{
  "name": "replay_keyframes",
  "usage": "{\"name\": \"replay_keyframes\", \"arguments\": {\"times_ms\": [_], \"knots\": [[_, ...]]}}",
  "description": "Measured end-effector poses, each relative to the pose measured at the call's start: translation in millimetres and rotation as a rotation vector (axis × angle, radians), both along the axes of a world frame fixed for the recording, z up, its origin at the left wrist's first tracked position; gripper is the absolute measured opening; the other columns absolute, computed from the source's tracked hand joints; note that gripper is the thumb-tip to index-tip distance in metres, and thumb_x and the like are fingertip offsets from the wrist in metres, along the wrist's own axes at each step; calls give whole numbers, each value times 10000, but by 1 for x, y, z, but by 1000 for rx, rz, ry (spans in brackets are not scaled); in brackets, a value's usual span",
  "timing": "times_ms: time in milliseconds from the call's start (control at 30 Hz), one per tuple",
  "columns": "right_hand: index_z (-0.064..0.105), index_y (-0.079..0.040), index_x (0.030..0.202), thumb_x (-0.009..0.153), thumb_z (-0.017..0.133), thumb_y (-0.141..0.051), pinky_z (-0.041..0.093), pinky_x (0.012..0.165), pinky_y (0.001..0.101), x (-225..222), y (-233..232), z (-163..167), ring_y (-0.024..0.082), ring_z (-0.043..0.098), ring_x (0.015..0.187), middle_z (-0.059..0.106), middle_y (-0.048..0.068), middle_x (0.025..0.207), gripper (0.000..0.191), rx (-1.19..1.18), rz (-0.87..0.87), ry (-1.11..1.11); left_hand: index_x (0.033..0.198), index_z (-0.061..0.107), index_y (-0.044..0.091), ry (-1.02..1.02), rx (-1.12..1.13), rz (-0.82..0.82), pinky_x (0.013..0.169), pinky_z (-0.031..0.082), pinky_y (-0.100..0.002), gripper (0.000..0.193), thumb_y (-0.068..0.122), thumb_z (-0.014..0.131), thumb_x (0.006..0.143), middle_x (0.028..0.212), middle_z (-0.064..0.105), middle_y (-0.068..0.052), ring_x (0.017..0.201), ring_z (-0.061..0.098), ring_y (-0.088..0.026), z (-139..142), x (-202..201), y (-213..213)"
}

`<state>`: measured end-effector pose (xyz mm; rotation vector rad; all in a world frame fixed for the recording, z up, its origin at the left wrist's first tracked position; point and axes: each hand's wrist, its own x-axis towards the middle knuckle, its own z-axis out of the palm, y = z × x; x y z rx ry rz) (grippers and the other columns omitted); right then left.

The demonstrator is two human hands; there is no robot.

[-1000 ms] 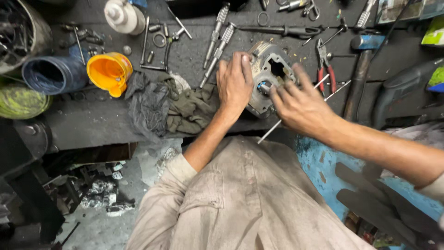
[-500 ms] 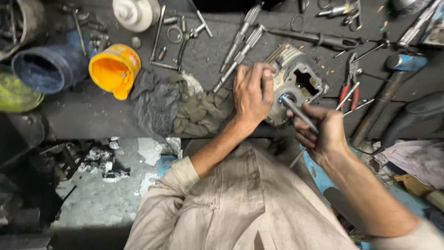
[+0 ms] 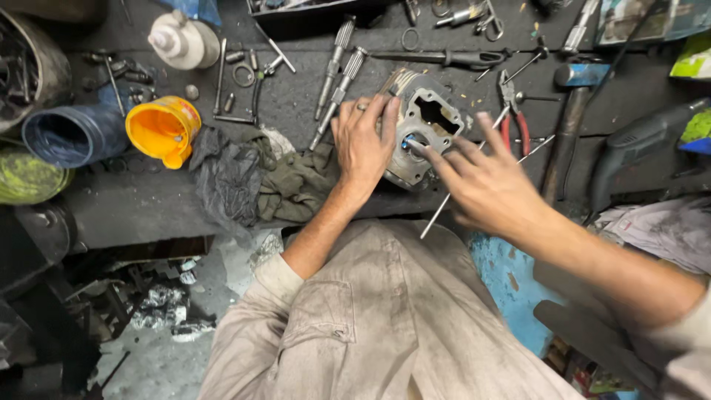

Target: The person cleans a metal engine part with a rag, then uses a reamer tool to enlarge a hole in the part. They secure the part in a bench vise and continue reaming the hole with both hands.

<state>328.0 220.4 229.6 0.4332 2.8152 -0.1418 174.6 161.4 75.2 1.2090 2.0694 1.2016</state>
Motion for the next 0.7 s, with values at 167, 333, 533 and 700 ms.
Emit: {"name": "replay_keyframes", "arguments": {"times_ms": [167,333,533,700], "knots": [[483,121,1356,900,595,-179,598,648,515,-5,5,-41,396,727,754,649,271,1150,557,-319,-250,-445,1028,711,109,35,-9,62,867,429,-452,179,268,629,1033,1009,688,-41,1040,600,-286,5,14,-5],[513,128,1315,749,669,-338,583,511,401,25,-2,-53,299,720,619,711,189,855,750,-309,-167,-528,1064,722,116,-19,3,66,904,450,-438,134,234,670,1028,1017,688,-29,1060,611,-271,11,25,-14],[555,110,1253,856,628,-324,485,686,393,30,-32,-64,278,605,788,640,194,919,593,-969,-1356,58,991,732,156,-56,8,117,897,475,-426,107,261,726,972,992,687,-2,1076,628,-257,9,25,-12],[513,99,1289,898,604,-255,432,917,393,17,-28,-52,260,556,1036,592,211,1100,536,-1210,-1434,330,1000,718,149,-40,14,84,887,475,-424,112,259,703,988,995,686,-13,1062,623,-255,1,17,-9]]}}
